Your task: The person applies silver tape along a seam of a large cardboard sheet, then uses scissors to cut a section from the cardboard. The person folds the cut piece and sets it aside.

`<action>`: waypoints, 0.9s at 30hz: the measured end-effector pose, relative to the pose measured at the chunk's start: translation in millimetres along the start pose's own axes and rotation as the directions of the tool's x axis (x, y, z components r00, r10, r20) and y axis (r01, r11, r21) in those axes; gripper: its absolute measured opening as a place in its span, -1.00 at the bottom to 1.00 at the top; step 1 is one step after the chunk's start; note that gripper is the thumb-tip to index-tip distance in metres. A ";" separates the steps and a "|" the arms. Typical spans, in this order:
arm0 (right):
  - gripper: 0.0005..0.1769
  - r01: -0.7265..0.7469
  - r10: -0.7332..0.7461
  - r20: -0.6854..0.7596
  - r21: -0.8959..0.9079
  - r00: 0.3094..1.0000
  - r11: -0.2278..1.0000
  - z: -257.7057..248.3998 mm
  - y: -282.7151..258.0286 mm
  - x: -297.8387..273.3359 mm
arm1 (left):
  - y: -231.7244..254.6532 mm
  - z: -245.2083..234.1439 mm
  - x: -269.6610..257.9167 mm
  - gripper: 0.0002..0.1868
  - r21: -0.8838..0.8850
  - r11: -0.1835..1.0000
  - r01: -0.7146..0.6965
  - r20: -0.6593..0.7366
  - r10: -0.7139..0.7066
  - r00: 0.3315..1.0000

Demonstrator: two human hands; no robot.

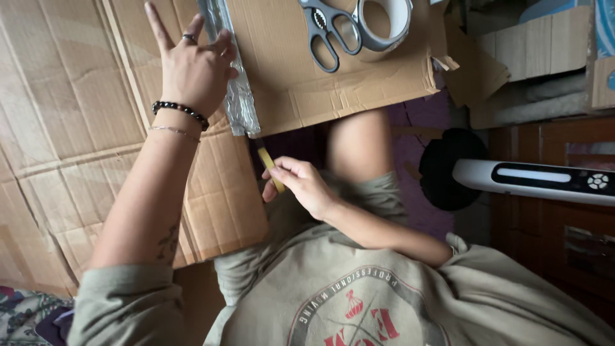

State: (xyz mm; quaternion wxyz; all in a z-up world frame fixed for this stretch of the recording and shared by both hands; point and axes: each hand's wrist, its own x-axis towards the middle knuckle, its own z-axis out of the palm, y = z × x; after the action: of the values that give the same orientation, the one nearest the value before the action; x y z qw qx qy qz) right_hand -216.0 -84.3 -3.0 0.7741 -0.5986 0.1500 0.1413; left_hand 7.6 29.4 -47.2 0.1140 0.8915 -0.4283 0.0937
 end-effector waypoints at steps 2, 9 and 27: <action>-0.76 -0.004 0.004 -0.001 -0.019 1.000 1.000 1.5 2.3 -0.1 | -3.0 -0.2 1.6 -0.72 -0.063 0.998 0.031 -0.016 -0.032 0.999; -0.74 -0.010 0.010 0.018 0.020 1.000 1.000 -4.6 7.4 -2.0 | -6.9 -14.0 1.5 -0.84 -0.031 0.990 -0.137 -0.083 0.134 0.987; -0.74 0.025 -0.025 -0.020 -0.009 0.999 1.000 8.7 21.3 -10.1 | -1.3 -18.0 36.2 -0.56 0.160 0.987 -0.018 0.040 0.012 0.999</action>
State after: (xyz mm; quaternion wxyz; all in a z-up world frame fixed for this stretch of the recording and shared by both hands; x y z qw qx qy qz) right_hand -233.2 -71.1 -15.7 0.7717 -0.6052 0.1494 0.1262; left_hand 29.6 8.4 -20.6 0.0330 0.8962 -0.4282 0.1112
